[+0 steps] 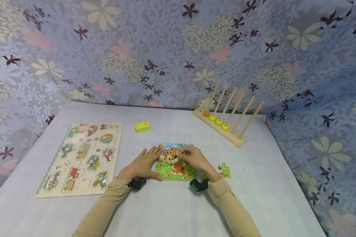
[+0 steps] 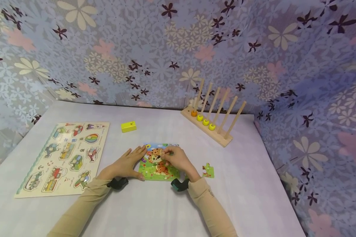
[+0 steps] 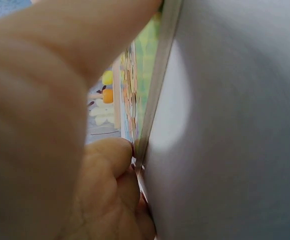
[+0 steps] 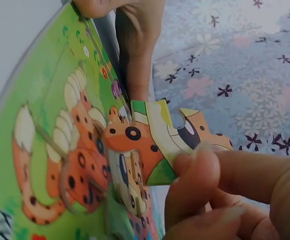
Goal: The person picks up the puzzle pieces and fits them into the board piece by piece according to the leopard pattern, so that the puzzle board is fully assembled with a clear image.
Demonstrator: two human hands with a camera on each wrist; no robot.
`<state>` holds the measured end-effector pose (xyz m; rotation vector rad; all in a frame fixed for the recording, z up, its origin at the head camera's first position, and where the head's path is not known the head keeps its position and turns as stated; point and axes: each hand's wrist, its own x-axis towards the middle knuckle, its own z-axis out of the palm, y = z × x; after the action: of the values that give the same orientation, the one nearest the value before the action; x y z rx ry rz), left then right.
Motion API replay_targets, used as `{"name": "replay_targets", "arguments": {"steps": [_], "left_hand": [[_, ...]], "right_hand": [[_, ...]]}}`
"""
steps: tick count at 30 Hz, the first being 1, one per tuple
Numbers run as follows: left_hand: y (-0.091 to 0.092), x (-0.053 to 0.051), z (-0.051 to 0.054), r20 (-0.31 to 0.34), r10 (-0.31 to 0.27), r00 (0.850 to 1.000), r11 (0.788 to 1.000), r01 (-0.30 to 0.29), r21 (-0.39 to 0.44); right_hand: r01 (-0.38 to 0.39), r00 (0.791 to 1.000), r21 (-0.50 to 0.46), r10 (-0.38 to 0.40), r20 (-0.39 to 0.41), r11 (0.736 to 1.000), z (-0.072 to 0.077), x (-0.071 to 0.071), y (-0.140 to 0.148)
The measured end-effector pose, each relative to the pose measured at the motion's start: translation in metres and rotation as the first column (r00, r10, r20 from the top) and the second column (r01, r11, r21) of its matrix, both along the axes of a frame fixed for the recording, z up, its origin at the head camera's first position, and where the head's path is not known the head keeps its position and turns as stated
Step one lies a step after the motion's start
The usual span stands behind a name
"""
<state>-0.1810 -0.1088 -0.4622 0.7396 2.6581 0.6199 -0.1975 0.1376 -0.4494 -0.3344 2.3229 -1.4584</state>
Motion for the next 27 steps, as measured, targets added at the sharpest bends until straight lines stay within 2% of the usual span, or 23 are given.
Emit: {"name": "replay_targets", "arguments": {"steps": [5,9,13,16,20,27], "left_hand": [[0.0,-0.001,-0.001,0.0,0.002,1.0,1.0,-0.002,0.005],[0.0,-0.001,-0.001,0.0,0.001,1.0,1.0,-0.001,0.012],[-0.001,-0.002,-0.002,-0.004,0.001,1.0,1.0,-0.001,0.008],[-0.001,-0.002,-0.002,-0.005,-0.001,1.0,1.0,0.001,0.006],[-0.001,-0.001,-0.001,0.001,-0.001,1.0,1.0,0.001,0.005],[0.0,0.0,0.001,0.007,0.003,1.0,1.0,-0.003,-0.003]], "right_hand": [[0.028,0.999,0.061,-0.027,-0.023,0.998,-0.001,0.002,-0.004],[0.088,0.989,0.165,-0.066,-0.131,0.982,-0.004,0.004,-0.008],[0.11,0.956,0.281,-0.024,-0.293,0.953,-0.008,0.006,-0.011],[0.139,0.932,0.328,-0.012,-0.363,0.934,-0.01,0.007,-0.011],[0.181,0.924,0.337,-0.043,-0.379,0.924,-0.011,0.008,-0.011],[0.214,0.935,0.345,-0.089,-0.344,0.914,-0.016,0.006,-0.011]]}}
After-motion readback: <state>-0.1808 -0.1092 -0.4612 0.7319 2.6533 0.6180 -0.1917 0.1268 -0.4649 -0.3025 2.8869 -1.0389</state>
